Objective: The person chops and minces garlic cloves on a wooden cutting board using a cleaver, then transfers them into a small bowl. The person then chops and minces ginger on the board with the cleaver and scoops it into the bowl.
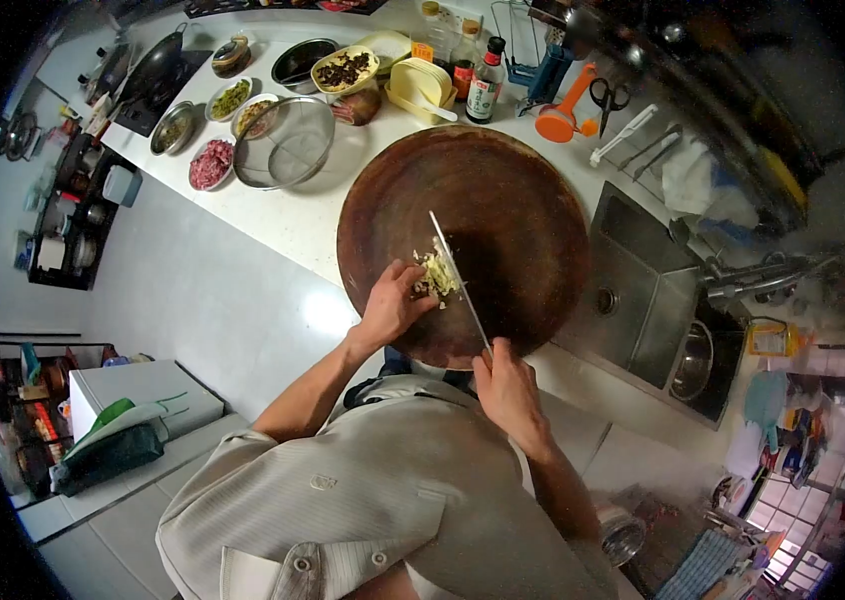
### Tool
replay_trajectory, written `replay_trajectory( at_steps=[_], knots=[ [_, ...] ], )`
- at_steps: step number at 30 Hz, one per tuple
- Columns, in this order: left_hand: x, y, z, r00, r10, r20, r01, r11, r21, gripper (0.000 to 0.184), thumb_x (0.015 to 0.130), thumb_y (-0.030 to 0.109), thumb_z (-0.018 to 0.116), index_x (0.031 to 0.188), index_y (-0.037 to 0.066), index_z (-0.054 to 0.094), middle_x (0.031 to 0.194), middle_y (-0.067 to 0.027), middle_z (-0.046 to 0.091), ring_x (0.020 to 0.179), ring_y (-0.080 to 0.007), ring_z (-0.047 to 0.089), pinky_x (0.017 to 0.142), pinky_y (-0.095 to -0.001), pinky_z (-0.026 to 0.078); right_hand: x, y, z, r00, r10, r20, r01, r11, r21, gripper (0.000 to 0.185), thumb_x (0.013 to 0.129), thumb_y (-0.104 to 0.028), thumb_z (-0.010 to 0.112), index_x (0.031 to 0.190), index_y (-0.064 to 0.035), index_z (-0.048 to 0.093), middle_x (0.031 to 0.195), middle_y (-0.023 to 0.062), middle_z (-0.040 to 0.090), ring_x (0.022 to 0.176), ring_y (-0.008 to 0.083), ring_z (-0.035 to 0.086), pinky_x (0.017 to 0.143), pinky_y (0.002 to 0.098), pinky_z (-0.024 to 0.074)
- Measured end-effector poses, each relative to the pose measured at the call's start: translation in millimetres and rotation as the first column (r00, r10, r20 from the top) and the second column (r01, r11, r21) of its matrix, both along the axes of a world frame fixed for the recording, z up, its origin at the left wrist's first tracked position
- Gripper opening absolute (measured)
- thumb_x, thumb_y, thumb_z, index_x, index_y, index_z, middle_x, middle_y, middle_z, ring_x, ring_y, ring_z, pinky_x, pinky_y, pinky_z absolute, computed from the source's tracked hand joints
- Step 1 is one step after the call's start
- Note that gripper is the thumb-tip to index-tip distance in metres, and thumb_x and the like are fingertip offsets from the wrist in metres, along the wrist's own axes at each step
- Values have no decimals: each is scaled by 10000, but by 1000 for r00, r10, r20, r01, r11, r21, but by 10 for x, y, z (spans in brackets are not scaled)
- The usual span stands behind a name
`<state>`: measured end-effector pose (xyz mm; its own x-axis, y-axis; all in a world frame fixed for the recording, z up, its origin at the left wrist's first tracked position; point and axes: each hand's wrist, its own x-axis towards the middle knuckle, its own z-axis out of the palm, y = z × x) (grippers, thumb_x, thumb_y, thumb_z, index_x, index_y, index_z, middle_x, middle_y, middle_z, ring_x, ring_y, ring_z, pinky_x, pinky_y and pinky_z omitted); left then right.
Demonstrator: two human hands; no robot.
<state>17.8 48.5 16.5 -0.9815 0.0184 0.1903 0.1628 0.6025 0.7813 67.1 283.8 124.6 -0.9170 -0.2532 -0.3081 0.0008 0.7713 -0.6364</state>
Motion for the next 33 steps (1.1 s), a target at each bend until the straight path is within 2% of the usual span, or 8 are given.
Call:
replay_trajectory(
  at_steps=[3,7,9,12,13,19,29,33],
  knots=[
    [-24,40,-50,995,-50,-84,42,995,-86,444,807,80,793,1208,-23,636,1127,-215,604,1039,-418,621,890,-459,530,-58,16,-55,1000,-1,2,1,1000,14,266,992,-181,610,1082,55,528,981,290,695,936,495,676,792,547,540],
    [-121,57,-161,996,-47,-80,43,998,-53,452,812,57,779,1231,-11,622,1131,-202,600,998,-404,639,849,-459,543,-37,17,-65,1000,2,-9,-2,999,39,260,994,-182,609,1092,46,531,995,288,696,938,502,671,795,551,538],
    [-137,57,-184,996,1,-91,4,998,55,411,824,39,765,1214,12,639,1137,-187,601,926,-386,655,777,-454,546,-13,10,-68,1000,-3,1,3,1000,24,260,995,-183,608,1089,46,531,1004,292,694,942,505,668,798,552,537],
    [-83,2,-132,995,58,-85,-52,996,75,372,838,27,749,1197,37,653,1127,-177,603,857,-368,656,725,-438,541,45,16,-93,1000,-14,11,14,1000,15,260,993,-181,608,1090,48,532,1020,300,691,947,508,665,801,554,534],
    [-57,-5,-102,989,89,-121,-82,995,65,273,862,31,737,1130,37,684,1056,-169,616,838,-359,650,726,-425,536,49,11,-102,1000,-10,9,9,1000,19,260,991,-178,610,1092,49,533,1027,304,689,949,508,664,802,554,533],
    [40,-73,-184,979,150,-140,-136,985,105,118,898,37,714,1015,18,713,918,-154,620,843,-355,646,715,-421,528,61,-42,-128,999,46,15,-46,999,27,271,990,-175,610,1111,55,533,1036,321,674,950,510,666,797,554,534],
    [131,-52,-183,974,202,-104,-190,975,114,122,902,36,706,1023,17,710,921,-160,612,852,-357,646,721,-420,528,127,-123,-69,997,72,34,-73,997,21,260,994,-184,605,1061,46,505,996,333,670,934,512,665,777,567,534],
    [137,-50,-228,965,229,-129,-212,969,129,120,901,35,705,1020,21,713,952,-154,629,864,-350,657,732,-409,539,166,-140,-67,995,96,-36,-95,995,27,265,996,-197,603,1054,39,499,978,326,670,911,522,659,771,576,530]
  ],
)
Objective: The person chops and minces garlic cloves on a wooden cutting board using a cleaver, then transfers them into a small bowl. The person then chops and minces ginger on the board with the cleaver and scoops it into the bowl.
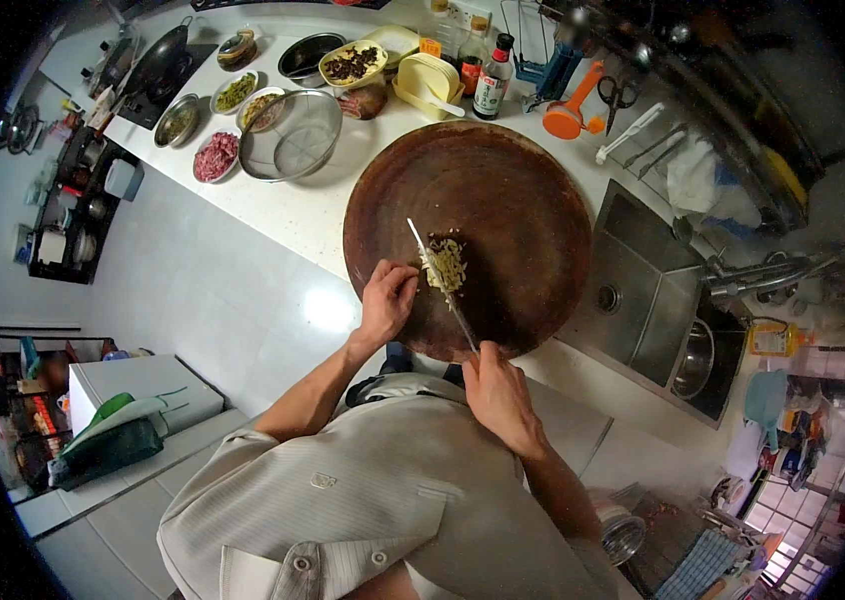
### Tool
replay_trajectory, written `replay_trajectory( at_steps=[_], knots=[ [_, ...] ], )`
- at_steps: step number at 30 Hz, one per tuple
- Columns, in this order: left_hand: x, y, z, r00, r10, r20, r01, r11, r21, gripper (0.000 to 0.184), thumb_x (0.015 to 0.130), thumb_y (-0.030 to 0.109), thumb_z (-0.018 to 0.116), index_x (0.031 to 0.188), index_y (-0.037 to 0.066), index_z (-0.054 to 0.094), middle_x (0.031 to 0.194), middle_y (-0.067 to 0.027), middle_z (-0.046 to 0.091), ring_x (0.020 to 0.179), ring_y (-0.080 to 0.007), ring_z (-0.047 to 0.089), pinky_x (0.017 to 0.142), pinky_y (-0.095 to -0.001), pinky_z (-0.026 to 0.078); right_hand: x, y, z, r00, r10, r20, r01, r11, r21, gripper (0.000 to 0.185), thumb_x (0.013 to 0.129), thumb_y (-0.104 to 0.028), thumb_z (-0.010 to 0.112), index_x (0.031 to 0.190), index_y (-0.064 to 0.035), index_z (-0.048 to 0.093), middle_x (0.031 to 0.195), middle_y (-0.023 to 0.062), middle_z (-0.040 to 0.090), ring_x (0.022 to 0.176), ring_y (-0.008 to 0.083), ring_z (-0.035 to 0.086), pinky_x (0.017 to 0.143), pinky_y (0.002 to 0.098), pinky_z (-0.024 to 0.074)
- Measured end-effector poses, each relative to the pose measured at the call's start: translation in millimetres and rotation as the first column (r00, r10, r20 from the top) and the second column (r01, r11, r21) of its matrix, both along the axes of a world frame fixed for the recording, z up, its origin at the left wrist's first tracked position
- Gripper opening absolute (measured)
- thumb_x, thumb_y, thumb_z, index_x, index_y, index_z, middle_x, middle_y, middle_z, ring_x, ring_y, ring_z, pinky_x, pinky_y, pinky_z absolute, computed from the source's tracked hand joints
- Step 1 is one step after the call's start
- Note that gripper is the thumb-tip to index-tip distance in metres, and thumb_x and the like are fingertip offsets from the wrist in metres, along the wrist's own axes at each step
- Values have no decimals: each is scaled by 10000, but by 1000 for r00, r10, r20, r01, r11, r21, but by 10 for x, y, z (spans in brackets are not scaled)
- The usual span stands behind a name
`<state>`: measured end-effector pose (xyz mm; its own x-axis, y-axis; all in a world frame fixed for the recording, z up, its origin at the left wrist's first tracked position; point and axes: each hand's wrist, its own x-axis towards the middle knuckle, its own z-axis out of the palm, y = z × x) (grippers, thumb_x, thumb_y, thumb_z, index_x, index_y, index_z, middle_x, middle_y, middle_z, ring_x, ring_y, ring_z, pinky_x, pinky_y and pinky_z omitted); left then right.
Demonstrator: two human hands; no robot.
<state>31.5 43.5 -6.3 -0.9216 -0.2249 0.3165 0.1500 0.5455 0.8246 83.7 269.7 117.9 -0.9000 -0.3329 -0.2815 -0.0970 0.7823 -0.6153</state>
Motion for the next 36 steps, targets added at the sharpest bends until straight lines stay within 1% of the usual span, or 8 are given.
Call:
replay_trajectory(
  at_steps=[11,20,22,25,26,31,33,36],
  knots=[
    [0,-3,35,994,-95,55,96,995,-14,212,870,73,761,1071,31,704,1057,-151,634,893,-350,665,746,-406,556,-40,43,-46,1000,14,-23,-15,1000,-21,260,994,-199,599,1036,41,508,980,324,672,889,530,655,752,586,527],
    [-50,80,131,978,-208,-33,198,961,-196,380,807,162,835,1117,8,676,1082,-175,625,966,-379,629,824,-446,535,-123,116,-31,999,-32,-7,32,999,-5,253,986,-170,612,1052,55,519,983,313,679,886,514,669,762,564,537],
    [-8,160,286,962,-268,-57,235,915,-328,458,800,190,838,1169,3,640,1086,-185,613,984,-386,605,843,-454,513,-121,111,36,995,-98,12,98,994,-44,261,987,-173,615,1061,61,527,984,314,679,905,508,674,771,552,540],
    [-75,175,185,951,-304,53,306,912,-271,479,813,199,825,1198,7,614,1073,-192,600,1001,-404,585,856,-467,495,-199,122,0,995,-99,2,99,995,-4,267,990,-171,616,1073,69,534,1006,310,690,926,495,684,783,540,549],
    [-111,173,163,964,-265,-17,254,939,-231,413,834,163,801,1173,6,624,1048,-191,592,980,-407,598,834,-473,504,-202,130,-20,995,-101,2,101,995,-3,267,990,-171,616,1073,69,534,1006,310,690,926,495,684,783,540,549],
    [-249,117,82,981,-193,-9,189,971,-149,317,871,92,758,1154,17,634,1050,-193,601,889,-415,635,747,-478,526,-196,110,26,993,-111,46,111,994,0,261,992,-159,620,1070,72,525,1052,297,706,974,471,692,808,526,555],
    [-230,118,114,986,-159,43,160,987,-17,236,889,68,737,1106,24,658,1028,-182,623,854,-407,649,723,-460,534,-195,110,-33,995,-96,34,96,995,-3,262,989,-160,624,1071,69,524,1044,301,704,971,477,689,805,528,554],
    [-218,55,61,995,-94,-44,90,992,-91,161,898,55,724,1052,27,685,992,-165,644,833,-381,665,711,-438,540,-172,110,-36,997,-71,6,71,997,-14,265,985,-163,629,1075,63,525,1036,307,701,962,489,683,799,533,551]
  ],
)
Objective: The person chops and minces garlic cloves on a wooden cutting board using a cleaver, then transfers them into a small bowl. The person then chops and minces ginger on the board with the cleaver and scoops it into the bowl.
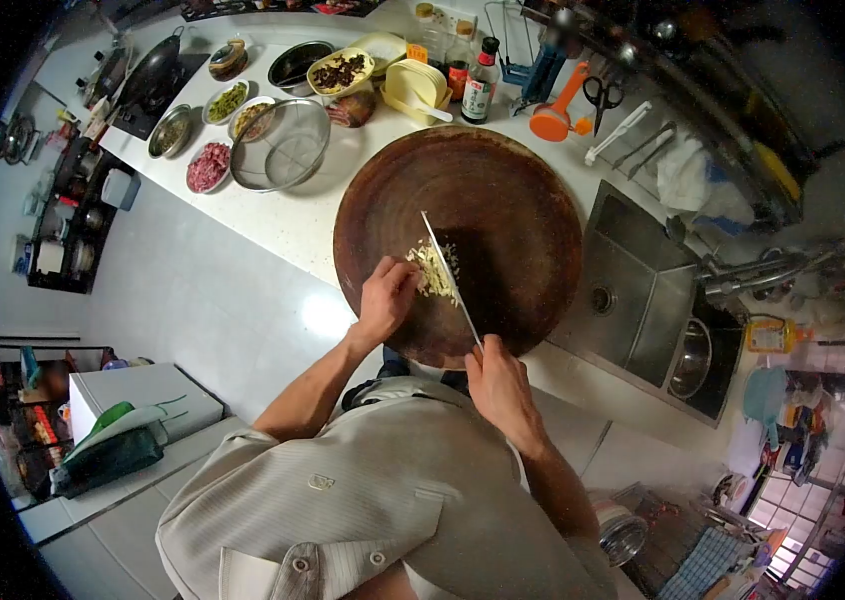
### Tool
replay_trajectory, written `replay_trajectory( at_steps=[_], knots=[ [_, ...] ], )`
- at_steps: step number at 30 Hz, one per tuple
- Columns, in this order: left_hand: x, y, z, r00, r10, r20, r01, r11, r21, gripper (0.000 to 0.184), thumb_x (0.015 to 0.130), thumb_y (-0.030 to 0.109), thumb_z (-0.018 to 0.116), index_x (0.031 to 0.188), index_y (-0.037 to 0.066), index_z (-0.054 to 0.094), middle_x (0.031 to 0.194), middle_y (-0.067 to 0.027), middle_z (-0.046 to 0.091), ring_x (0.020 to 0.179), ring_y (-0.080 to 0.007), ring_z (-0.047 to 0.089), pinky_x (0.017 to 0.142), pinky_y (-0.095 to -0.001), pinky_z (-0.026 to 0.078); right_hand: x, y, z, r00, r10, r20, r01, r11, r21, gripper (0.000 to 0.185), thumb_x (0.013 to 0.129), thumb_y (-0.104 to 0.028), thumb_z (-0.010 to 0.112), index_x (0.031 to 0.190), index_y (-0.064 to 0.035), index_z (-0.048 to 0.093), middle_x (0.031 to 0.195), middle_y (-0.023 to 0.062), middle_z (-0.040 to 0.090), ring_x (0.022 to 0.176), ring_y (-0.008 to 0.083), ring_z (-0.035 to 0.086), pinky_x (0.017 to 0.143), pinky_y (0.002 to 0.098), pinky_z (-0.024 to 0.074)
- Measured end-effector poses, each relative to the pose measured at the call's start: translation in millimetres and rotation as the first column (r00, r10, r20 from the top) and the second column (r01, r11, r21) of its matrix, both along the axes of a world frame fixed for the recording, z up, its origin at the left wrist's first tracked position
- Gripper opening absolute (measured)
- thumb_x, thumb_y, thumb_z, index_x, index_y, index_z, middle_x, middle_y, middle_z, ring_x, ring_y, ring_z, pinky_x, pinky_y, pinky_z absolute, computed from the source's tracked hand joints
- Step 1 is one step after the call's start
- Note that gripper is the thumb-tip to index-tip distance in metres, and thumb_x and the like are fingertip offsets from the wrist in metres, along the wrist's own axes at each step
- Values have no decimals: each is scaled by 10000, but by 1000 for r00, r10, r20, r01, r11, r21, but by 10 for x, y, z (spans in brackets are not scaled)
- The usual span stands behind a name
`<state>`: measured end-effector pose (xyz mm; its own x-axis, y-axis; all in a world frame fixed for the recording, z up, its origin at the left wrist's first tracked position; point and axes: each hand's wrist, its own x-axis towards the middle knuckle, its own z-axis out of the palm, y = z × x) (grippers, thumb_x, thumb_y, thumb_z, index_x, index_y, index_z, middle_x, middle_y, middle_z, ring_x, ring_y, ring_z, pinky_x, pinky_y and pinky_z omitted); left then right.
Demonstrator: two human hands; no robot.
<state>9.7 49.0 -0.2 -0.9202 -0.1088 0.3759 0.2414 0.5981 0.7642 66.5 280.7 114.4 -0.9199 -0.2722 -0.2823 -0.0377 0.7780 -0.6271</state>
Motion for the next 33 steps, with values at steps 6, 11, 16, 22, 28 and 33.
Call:
replay_trajectory(
  at_steps=[6,11,16,22,28,33],
  knots=[
    [21,-111,-36,997,58,42,-59,998,18,117,925,63,703,1037,31,702,971,-165,650,846,-384,664,717,-440,538,-10,-36,-4,1000,31,-3,-31,999,22,261,983,-165,627,1075,58,528,1014,299,700,941,497,675,793,541,546],
    [50,-75,-74,997,57,43,-57,998,3,136,937,41,670,1072,35,691,930,-180,616,828,-400,639,706,-458,518,20,-60,-50,997,32,-69,-32,999,4,250,984,-158,621,1071,57,529,1003,301,701,929,492,680,789,540,549],
    [43,-83,-131,999,49,-17,-50,999,-18,180,950,10,623,1122,36,668,889,-195,567,791,-414,596,683,-475,491,26,-123,33,998,59,-25,-58,998,28,246,984,-148,614,1089,54,520,983,297,710,908,491,688,778,549,553],
    [52,-93,-146,999,36,-15,-37,998,-47,158,934,5,639,1087,32,668,886,-191,569,799,-412,595,682,-476,490,43,-138,-1,997,55,-52,-56,998,-9,245,983,-147,613,1084,56,519,954,285,716,883,496,688,775,556,554],
    [36,-64,-119,998,29,-56,-32,998,-48,156,910,8,661,1064,31,671,913,-182,592,809,-408,590,703,-478,499,39,-109,10,999,17,-44,-18,1000,-25,260,986,-168,622,1090,52,530,996,277,718,908,487,689,777,549,552],
    [73,49,-67,996,-37,-80,24,988,-154,180,883,17,685,1062,17,677,968,-172,629,883,-386,607,765,-463,512,30,-46,-51,999,-8,-31,9,1000,6,256,986,-170,625,1079,47,525,1016,271,709,920,488,681,780,550,541]
  ],
)
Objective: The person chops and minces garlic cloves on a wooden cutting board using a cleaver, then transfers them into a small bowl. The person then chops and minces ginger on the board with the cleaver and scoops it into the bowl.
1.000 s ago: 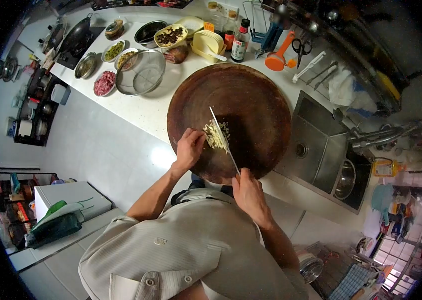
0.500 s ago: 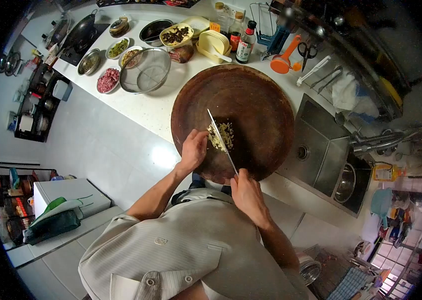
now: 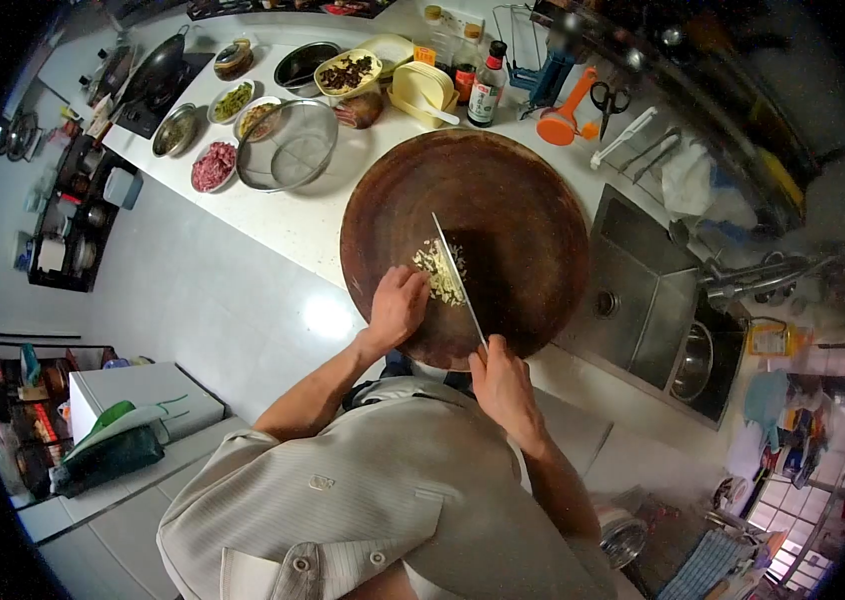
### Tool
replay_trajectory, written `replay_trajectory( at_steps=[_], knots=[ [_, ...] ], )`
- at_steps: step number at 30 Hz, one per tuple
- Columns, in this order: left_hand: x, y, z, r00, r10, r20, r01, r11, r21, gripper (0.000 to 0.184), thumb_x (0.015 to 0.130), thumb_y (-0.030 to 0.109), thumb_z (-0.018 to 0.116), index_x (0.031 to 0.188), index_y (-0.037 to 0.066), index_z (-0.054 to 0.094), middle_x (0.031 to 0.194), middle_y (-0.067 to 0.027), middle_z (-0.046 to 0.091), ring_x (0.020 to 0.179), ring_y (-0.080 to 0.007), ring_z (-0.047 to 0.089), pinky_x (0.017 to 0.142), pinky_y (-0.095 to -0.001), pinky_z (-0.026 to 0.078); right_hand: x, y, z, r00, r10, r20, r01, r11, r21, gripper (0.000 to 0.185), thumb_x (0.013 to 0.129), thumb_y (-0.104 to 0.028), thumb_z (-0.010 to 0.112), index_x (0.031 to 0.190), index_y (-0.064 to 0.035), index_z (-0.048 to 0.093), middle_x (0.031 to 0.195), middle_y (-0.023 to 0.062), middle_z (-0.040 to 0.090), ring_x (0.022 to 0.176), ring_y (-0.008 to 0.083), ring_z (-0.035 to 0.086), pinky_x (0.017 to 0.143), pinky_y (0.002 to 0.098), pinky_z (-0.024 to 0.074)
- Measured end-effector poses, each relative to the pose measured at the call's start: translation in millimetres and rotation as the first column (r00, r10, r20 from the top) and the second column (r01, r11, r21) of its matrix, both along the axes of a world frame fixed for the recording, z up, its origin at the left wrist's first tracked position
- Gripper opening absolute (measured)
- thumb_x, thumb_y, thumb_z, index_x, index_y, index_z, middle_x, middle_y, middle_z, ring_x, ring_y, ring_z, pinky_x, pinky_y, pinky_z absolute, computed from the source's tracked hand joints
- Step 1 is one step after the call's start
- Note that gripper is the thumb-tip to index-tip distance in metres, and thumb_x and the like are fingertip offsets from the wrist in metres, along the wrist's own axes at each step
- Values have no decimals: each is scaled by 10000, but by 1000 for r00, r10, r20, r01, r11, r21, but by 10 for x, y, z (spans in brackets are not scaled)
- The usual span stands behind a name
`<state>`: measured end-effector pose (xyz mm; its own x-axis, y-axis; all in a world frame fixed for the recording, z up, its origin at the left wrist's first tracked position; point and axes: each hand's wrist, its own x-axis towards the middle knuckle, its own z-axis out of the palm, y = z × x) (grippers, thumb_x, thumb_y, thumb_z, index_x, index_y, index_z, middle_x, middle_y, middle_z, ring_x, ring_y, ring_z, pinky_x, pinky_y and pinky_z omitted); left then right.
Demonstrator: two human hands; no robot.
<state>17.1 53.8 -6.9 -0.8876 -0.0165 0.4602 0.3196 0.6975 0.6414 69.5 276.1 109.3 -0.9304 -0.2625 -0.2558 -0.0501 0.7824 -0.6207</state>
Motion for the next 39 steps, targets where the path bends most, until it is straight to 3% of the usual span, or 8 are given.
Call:
replay_trajectory(
  at_steps=[5,11,19,29,35,37,38,39],
  knots=[
    [-15,64,-1,998,-49,-31,50,998,31,195,873,44,704,1064,20,672,980,-147,627,907,-360,591,796,-452,485,-14,28,80,999,-37,38,37,999,-26,251,985,-169,627,1067,43,521,1006,272,703,924,494,676,775,552,538],
    [40,-35,-36,990,-123,65,125,992,-20,182,883,44,710,1062,16,689,978,-167,647,922,-386,622,794,-451,516,-3,59,76,999,-37,25,38,999,-31,249,985,-162,626,1067,45,515,1007,289,700,930,498,675,776,551,541],
    [-44,-15,-14,998,-52,22,48,990,134,149,892,-11,674,1039,10,689,937,-178,635,870,-390,633,744,-455,525,29,73,101,1000,-6,12,7,999,-39,257,981,-160,625,1073,57,522,1013,319,685,942,507,668,789,558,538],
    [-43,-1,-8,996,-36,78,25,990,137,137,916,-12,656,1044,19,695,930,-182,639,847,-398,635,728,-454,528,-12,102,22,999,32,15,-32,999,-26,265,983,-176,629,1066,52,522,969,302,684,917,507,664,773,558,527],
    [-60,13,-45,996,-19,87,7,992,128,205,913,-36,622,1089,33,700,952,-173,640,873,-395,635,737,-451,527,0,120,4,997,-71,16,71,996,-48,249,982,-188,633,1005,33,522,940,265,688,890,510,654,758,545,519],
    [-97,37,-22,998,-31,-54,33,998,51,369,889,-53,595,1232,62,670,999,-163,624,920,-378,614,776,-450,510,-42,163,-5,995,-102,10,102,990,-95,216,983,-177,631,956,7,522,825,186,669,709,398,670,646,462,523],
    [-69,45,-14,998,-33,-54,35,998,51,369,889,-53,595,1232,62,670,999,-163,624,920,-378,614,776,-450,510,-50,183,19,995,-104,11,104,990,-96,216,983,-177,631,956,7,522,825,186,669,709,398,670,646,462,523],
    [-39,59,64,999,-38,-5,38,999,-31,475,862,-59,585,1309,96,636,1008,-162,600,925,-372,592,790,-449,494,-82,204,57,962,-164,217,213,951,-226,201,986,-173,626,939,-11,517,789,137,638,634,306,629,591,419,500]
  ],
)
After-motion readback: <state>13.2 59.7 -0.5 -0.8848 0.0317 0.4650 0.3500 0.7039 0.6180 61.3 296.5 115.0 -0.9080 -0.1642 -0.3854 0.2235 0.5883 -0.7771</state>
